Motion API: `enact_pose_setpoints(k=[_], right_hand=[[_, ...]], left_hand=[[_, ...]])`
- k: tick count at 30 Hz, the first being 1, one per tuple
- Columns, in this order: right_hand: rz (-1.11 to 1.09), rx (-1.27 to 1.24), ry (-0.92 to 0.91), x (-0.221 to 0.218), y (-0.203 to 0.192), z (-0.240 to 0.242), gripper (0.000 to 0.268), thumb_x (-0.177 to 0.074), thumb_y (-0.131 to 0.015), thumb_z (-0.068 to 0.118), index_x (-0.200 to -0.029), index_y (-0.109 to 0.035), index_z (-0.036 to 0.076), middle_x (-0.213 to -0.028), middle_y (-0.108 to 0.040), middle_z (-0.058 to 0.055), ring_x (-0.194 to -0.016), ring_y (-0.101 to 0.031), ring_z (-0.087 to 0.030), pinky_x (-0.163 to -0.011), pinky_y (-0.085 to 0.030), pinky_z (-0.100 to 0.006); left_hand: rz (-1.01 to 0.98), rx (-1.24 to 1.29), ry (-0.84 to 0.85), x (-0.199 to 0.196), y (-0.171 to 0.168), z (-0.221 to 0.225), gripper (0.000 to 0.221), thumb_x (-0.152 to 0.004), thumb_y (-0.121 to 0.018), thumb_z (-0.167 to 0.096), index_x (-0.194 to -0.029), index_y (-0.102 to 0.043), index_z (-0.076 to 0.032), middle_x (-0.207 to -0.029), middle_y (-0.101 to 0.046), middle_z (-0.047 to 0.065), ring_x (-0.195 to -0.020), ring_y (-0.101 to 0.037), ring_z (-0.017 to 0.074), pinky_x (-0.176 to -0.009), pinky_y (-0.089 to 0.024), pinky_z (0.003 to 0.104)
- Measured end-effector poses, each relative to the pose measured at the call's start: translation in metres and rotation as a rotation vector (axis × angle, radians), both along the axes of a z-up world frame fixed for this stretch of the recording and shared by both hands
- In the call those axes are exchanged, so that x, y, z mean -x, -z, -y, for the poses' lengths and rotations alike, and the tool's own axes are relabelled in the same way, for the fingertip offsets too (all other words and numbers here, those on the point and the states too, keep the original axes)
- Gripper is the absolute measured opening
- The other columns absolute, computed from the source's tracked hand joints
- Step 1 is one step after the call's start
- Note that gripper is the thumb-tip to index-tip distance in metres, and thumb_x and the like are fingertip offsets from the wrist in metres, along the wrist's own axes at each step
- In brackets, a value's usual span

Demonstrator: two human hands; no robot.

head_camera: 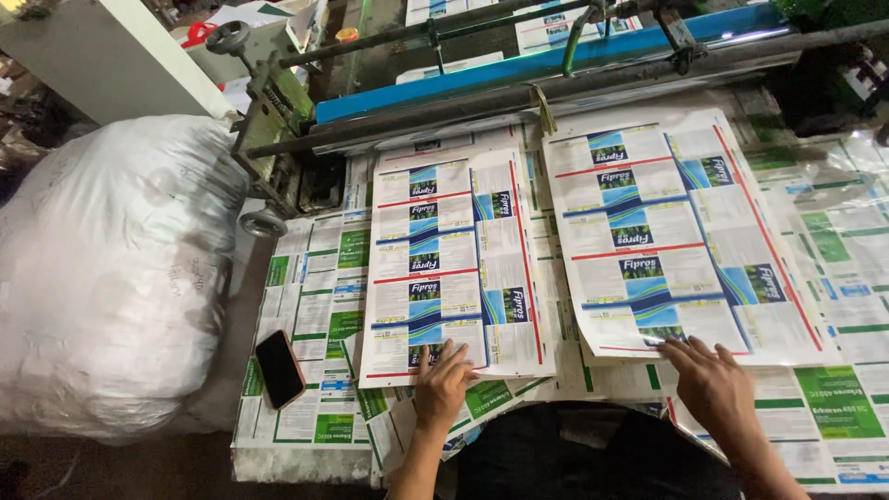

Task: The person repeatedly picks up printed paper sheets from a conveyor and stacks them into two neat piles on the table. The hands align each sheet before placing it down, maintaining consistent edges throughout the process.

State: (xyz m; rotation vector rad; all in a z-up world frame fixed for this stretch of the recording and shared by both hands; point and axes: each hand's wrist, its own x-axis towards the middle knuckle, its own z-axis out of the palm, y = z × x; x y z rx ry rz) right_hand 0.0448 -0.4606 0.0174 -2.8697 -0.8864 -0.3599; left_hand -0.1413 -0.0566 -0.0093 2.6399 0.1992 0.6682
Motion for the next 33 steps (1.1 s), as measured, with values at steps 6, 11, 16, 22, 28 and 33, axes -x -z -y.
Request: enact_pose_setpoints(k=[6,11,16,22,28,33], right_hand=[[0.054,-0.182,0.005,-0.006,-0.005,-0.012,0.039,-0.091,-0.058,0.002,-0.123,-0.072,0.020,-0.136,-0.069,0.003,-0.130,-0.066,-0.021,-0.108,-0.054,-0.045],[0.099,-0.164,0.008,-0.033,-0.004,-0.029,0.038,-0.091,-0.060,0.004,-0.123,-0.072,0.020,-0.136,-0.069,0.002,-0.130,-0.065,-0.023,-0.108,-0.054,-0.046],[0.092,-0.164,0.003,-0.060,0.004,-0.043,0.039,-0.090,-0.062,0.009,-0.126,-0.071,0.021,-0.138,-0.069,0.001,-0.131,-0.063,-0.026,-0.110,-0.051,-0.048],[0.086,-0.145,0.016,-0.088,0.010,-0.056,0.044,-0.085,-0.063,0.010,-0.126,-0.071,0.023,-0.140,-0.067,0.000,-0.132,-0.062,-0.026,-0.112,-0.048,-0.048],[0.093,-0.163,0.025,-0.113,0.011,-0.067,0.038,-0.092,-0.061,0.011,-0.126,-0.071,0.025,-0.142,-0.066,0.002,-0.135,-0.061,-0.026,-0.113,-0.048,-0.047],[0.048,-0.115,0.036,-0.126,0.005,-0.077,0.042,-0.092,-0.058,0.010,-0.131,-0.069,0.023,-0.145,-0.064,0.002,-0.136,-0.059,-0.024,-0.113,-0.047,-0.046]], left_hand=[[0.067,-0.063,-0.007,0.002,0.006,0.004,0.019,-0.088,-0.078,-0.030,-0.092,-0.079,-0.011,-0.125,-0.075,0.006,-0.129,-0.062,0.0298,-0.115,-0.034,0.062],[0.070,-0.038,0.007,0.004,0.008,0.003,0.026,-0.092,-0.073,-0.034,-0.098,-0.080,-0.010,-0.125,-0.075,0.007,-0.130,-0.062,0.0304,-0.115,-0.036,0.061],[0.028,0.000,0.009,0.005,-0.001,0.004,0.029,-0.092,-0.070,-0.034,-0.098,-0.081,-0.008,-0.125,-0.075,0.009,-0.129,-0.062,0.0317,-0.114,-0.034,0.063],[0.034,0.071,-0.014,0.004,-0.001,0.003,0.032,-0.096,-0.068,-0.037,-0.098,-0.082,-0.008,-0.123,-0.076,0.008,-0.129,-0.063,0.0316,-0.116,-0.034,0.060],[0.003,0.068,-0.020,0.003,-0.001,0.003,0.033,-0.095,-0.068,-0.039,-0.095,-0.083,-0.009,-0.123,-0.076,0.009,-0.127,-0.063,0.0316,-0.115,-0.032,0.060],[0.010,0.050,-0.018,0.004,-0.006,0.004,0.034,-0.095,-0.066,-0.040,-0.095,-0.082,-0.009,-0.123,-0.076,0.008,-0.128,-0.063,0.0306,-0.115,-0.032,0.059]])
